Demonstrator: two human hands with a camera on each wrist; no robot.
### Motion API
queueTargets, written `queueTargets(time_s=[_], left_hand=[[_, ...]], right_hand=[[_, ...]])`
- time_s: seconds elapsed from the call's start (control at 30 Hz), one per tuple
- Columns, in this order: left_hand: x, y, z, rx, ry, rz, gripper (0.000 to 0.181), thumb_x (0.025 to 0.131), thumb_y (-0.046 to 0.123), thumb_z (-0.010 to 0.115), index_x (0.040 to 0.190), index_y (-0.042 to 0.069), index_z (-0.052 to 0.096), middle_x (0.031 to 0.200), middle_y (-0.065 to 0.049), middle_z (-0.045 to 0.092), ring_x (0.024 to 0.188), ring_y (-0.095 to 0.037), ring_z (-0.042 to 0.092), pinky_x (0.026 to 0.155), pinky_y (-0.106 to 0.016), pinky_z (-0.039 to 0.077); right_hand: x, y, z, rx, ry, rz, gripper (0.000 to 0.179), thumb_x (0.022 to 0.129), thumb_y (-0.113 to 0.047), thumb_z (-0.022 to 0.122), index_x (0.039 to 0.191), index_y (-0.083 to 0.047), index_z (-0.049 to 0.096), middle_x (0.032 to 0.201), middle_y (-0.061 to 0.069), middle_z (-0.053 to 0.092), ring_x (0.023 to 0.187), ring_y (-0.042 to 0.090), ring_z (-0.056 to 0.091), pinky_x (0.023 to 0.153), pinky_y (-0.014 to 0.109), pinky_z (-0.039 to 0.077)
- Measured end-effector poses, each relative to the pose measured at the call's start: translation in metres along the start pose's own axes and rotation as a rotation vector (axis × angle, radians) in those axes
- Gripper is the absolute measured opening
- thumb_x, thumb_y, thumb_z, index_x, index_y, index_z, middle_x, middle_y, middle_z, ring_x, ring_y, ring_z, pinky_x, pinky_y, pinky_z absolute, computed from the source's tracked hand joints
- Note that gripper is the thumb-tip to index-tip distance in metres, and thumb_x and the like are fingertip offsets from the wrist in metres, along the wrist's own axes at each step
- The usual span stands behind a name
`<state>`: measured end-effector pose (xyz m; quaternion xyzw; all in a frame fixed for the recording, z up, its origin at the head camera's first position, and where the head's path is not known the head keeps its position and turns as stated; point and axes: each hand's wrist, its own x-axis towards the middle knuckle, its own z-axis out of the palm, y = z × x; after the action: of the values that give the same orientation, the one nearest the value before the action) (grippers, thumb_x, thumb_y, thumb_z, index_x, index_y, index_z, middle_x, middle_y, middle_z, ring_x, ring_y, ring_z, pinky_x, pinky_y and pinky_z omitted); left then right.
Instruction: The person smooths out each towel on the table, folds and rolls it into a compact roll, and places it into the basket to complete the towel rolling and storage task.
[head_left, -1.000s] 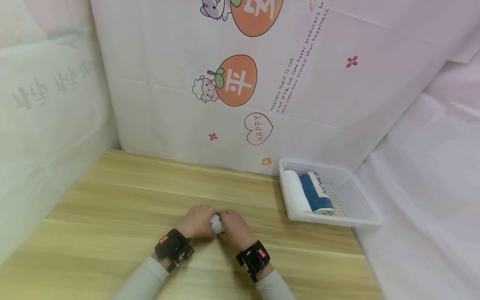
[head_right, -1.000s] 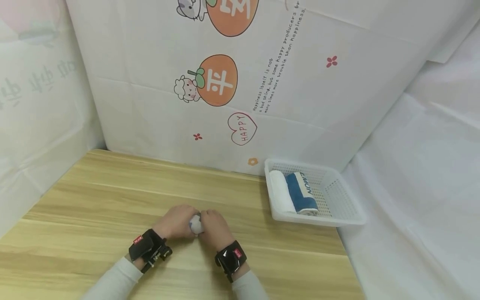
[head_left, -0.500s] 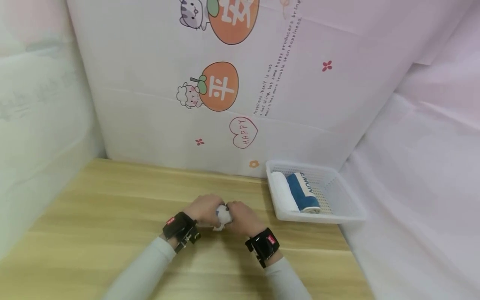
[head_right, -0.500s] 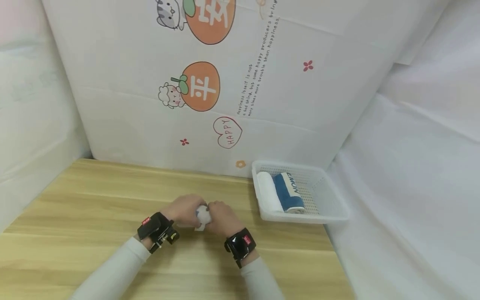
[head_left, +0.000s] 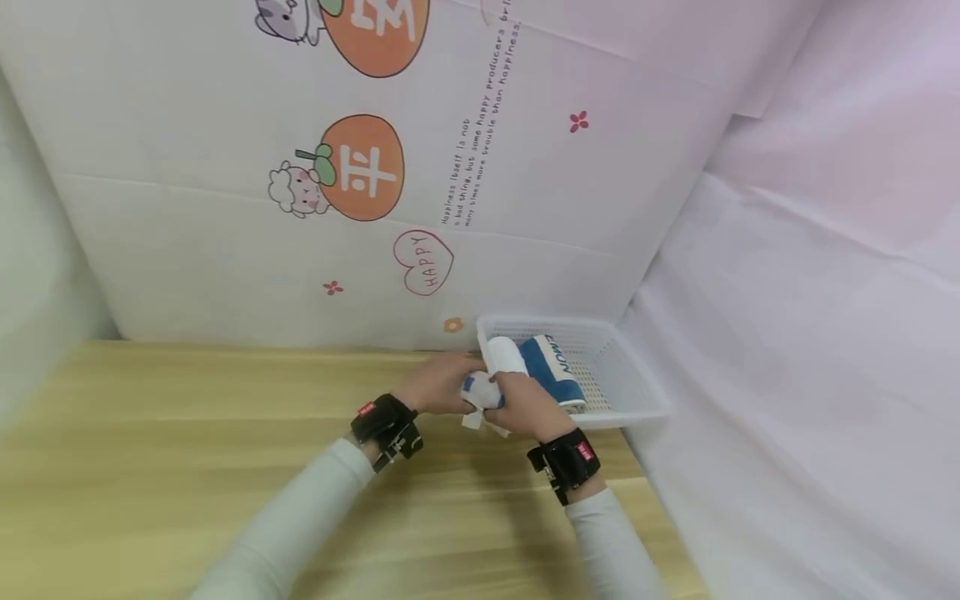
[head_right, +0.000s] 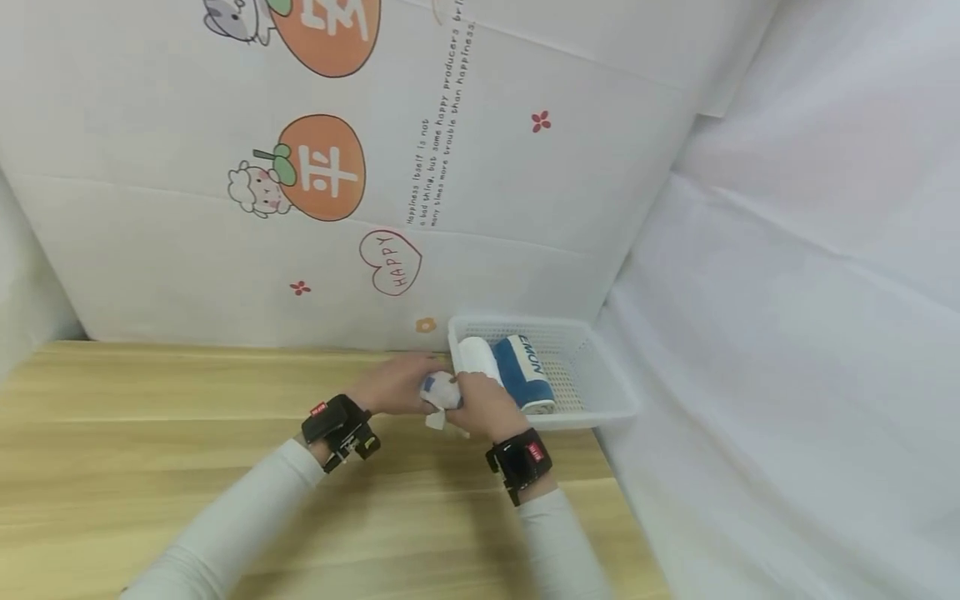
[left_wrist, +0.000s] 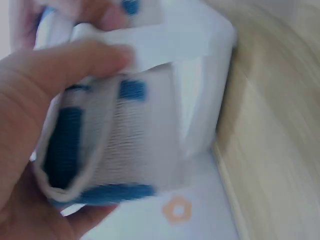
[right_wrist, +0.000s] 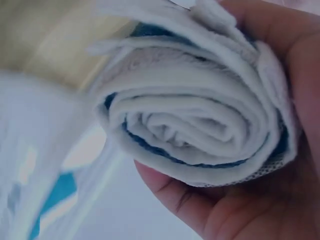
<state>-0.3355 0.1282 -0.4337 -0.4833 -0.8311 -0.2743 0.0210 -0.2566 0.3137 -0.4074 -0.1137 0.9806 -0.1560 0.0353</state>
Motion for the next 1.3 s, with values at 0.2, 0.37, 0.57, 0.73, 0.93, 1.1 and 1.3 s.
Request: queueTargets(time_s=[0.2,0.37,0.57,0.73,0.93,1.1,1.3], left_hand=[[0.035,0.005,0.035,-0.098,0.184,-0.043,0.089,0.084,0.029,0.084,0.154,0.005,0.035,0.145,-0.016,0.052,0.13,-0.029,0.054,0.109,-0.042,0.046],[0.043,0.004,0.065,-0.097,0.199,-0.093,0.072,0.093,0.035,0.074,0.15,0.004,0.042,0.144,-0.015,0.054,0.132,-0.031,0.052,0.111,-0.045,0.044],[0.035,0.004,0.074,-0.056,0.127,-0.036,0.04,0.093,0.04,0.073,0.116,0.007,0.074,0.119,-0.01,0.065,0.116,-0.025,0.056,0.102,-0.041,0.048],[0.036,0.01,0.077,-0.064,0.059,-0.036,0.034,0.092,0.041,0.073,0.099,0.009,0.079,0.114,-0.006,0.065,0.114,-0.022,0.054,0.102,-0.039,0.047],[0.034,0.011,0.079,-0.103,0.03,-0.046,0.035,0.092,0.042,0.074,0.1,0.009,0.08,0.113,-0.004,0.064,0.111,-0.02,0.053,0.1,-0.04,0.048],[0.034,0.006,0.082,-0.08,0.023,-0.02,0.037,0.093,0.045,0.072,0.102,0.01,0.08,0.111,-0.001,0.064,0.11,-0.017,0.052,0.1,-0.036,0.048],[0.039,0.001,0.082,-0.063,0.036,-0.006,0.036,0.093,0.044,0.071,0.103,0.01,0.079,0.112,-0.002,0.064,0.112,-0.017,0.052,0.101,-0.035,0.049]], right_hand=[[-0.013,0.056,-0.03,0.024,0.079,0.058,0.026,0.081,-0.021,0.073,0.1,-0.006,0.064,0.083,0.001,0.064,0.068,0.015,0.055,0.059,0.031,0.046],[-0.02,0.11,-0.055,0.071,0.104,0.16,0.035,0.079,-0.028,0.074,0.102,-0.002,0.066,0.084,0.006,0.066,0.067,0.018,0.057,0.057,0.031,0.048],[-0.015,0.172,-0.075,0.054,0.126,0.396,0.047,0.085,-0.036,0.07,0.109,0.003,0.061,0.088,0.015,0.068,0.065,0.022,0.063,0.052,0.033,0.053],[-0.004,0.217,-0.07,-0.008,0.114,0.523,0.047,0.084,-0.041,0.071,0.101,0.003,0.061,0.085,0.015,0.066,0.065,0.024,0.06,0.051,0.032,0.048],[0.023,0.261,-0.056,0.023,-0.005,0.543,0.034,0.086,-0.036,0.07,0.084,-0.004,0.058,0.074,0.007,0.051,0.065,0.024,0.048,0.056,0.036,0.04],[0.043,0.273,-0.038,0.019,-0.091,0.576,0.034,0.084,-0.035,0.075,0.091,-0.003,0.065,0.081,0.008,0.057,0.073,0.025,0.053,0.062,0.038,0.045],[0.058,0.266,-0.033,0.013,-0.135,0.568,0.06,0.082,-0.037,0.081,0.12,0.005,0.062,0.115,0.023,0.064,0.095,0.034,0.062,0.078,0.048,0.055]])
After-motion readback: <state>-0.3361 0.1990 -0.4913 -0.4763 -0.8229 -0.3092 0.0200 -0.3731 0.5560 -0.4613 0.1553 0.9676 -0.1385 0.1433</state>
